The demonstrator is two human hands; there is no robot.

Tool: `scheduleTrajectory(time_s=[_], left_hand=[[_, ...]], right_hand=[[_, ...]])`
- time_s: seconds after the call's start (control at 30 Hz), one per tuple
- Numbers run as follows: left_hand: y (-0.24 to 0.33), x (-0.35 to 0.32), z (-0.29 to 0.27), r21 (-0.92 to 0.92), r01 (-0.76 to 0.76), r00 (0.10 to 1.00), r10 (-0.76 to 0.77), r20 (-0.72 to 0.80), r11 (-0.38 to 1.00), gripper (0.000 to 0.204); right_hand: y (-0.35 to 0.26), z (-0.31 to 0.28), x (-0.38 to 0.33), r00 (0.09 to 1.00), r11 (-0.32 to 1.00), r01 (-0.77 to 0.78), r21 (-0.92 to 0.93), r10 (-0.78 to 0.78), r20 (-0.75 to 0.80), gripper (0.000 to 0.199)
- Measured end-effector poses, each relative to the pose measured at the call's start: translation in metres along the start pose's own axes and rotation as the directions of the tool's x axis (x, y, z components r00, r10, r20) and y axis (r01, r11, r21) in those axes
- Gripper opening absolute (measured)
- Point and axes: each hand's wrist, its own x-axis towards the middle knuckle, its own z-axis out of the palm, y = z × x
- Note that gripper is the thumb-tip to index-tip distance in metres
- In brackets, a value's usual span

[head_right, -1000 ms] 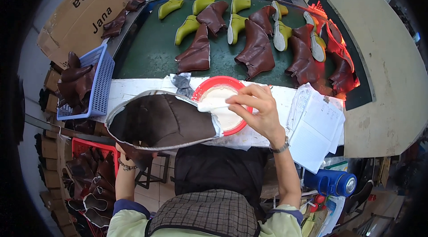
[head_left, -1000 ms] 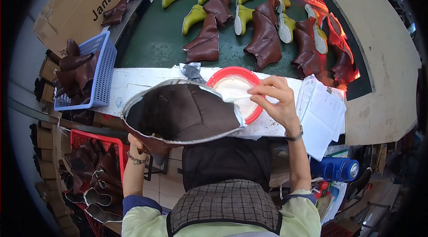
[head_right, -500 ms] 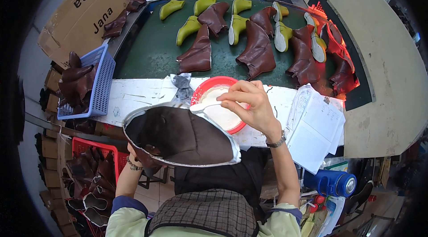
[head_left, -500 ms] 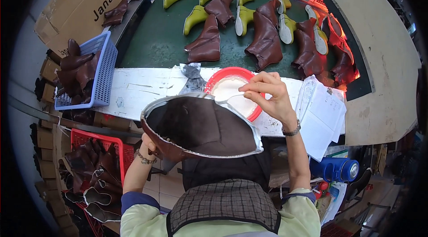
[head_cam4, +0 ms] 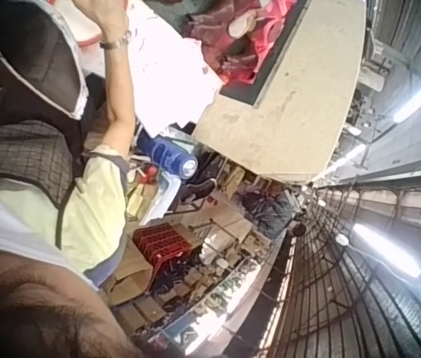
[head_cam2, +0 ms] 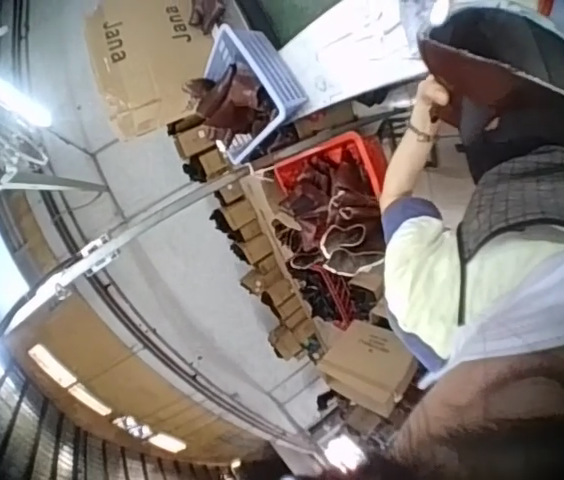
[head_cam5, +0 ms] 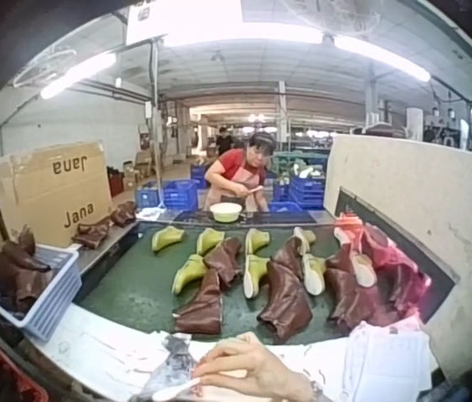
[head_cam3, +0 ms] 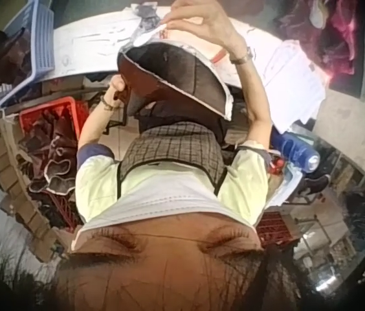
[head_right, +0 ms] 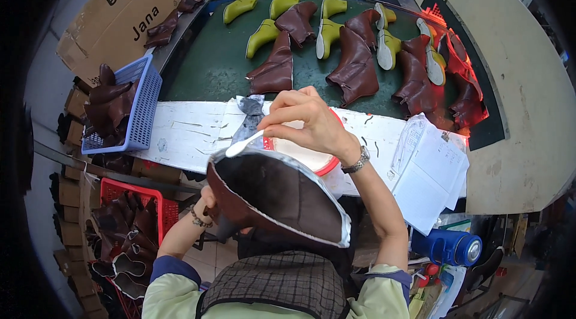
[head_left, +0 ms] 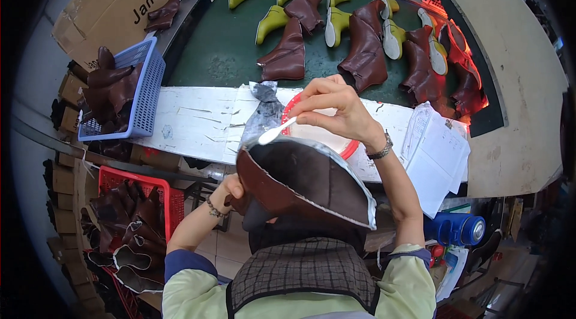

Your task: Apply adhesive to the edges of boot uppers and organize them for processing.

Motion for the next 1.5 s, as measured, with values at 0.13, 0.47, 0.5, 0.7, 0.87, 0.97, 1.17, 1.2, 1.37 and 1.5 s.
scheduleTrajectory(time_s=[0.13, 0.47, 0.5, 0.7, 0.87, 0.97, 1.17, 1.2, 1.37, 1.5], left_hand=[[0.016, -0.017, -0.022, -0.032, -0.094, 0.994, 0.092, -0.051, 0.995, 0.109], [0.035, -0.060, -0.064, -0.084, -0.249, 0.963, 0.237, -0.126, 0.965, 0.109], [0.036, -0.064, -0.068, -0.089, -0.257, 0.961, 0.245, -0.130, 0.962, 0.109], [0.067, -0.065, -0.073, 0.067, -0.305, 0.947, 0.310, -0.087, 0.950, 0.109], [0.157, -0.004, -0.067, 0.869, -0.342, 0.775, 0.631, 0.046, 0.358, 0.094], [0.202, 0.061, -0.076, 0.939, -0.226, 0.756, 0.654, 0.002, 0.258, 0.089], [0.235, 0.136, -0.121, 0.898, 0.259, 0.512, 0.839, 0.185, -0.356, 0.083], [0.242, 0.136, -0.125, 0.883, 0.282, 0.497, 0.844, 0.201, -0.376, 0.079], [0.315, 0.047, -0.146, 0.578, 0.718, 0.149, 0.897, 0.416, -0.387, 0.060], [0.346, -0.066, -0.207, 0.395, 0.879, -0.251, 0.964, -0.091, 0.267, 0.066]], right_hand=[[0.008, -0.005, -0.022, 0.990, 0.994, -0.078, 0.075, 0.086, -0.113, 0.017], [0.006, 0.002, -0.082, 0.892, 0.929, -0.343, 0.140, 0.369, -0.261, 0.016], [0.007, 0.003, -0.086, 0.897, 0.937, -0.341, 0.076, 0.349, -0.270, 0.016], [0.041, 0.023, -0.119, 0.802, 0.892, -0.434, 0.126, 0.446, -0.398, 0.012], [0.082, 0.042, -0.156, 0.427, 0.592, -0.520, 0.616, 0.805, -0.413, 0.018], [0.096, 0.053, -0.166, 0.281, 0.603, -0.467, 0.647, 0.794, -0.539, 0.021], [0.099, 0.060, -0.172, 0.294, 0.622, -0.422, 0.660, 0.782, -0.549, 0.020], [0.100, 0.060, -0.173, 0.207, 0.584, -0.411, 0.700, 0.808, -0.552, 0.018], [0.102, 0.060, -0.172, 0.282, 0.619, -0.417, 0.665, 0.784, -0.553, 0.019], [0.101, 0.060, -0.168, 0.273, 0.613, -0.404, 0.679, 0.790, -0.550, 0.018]])
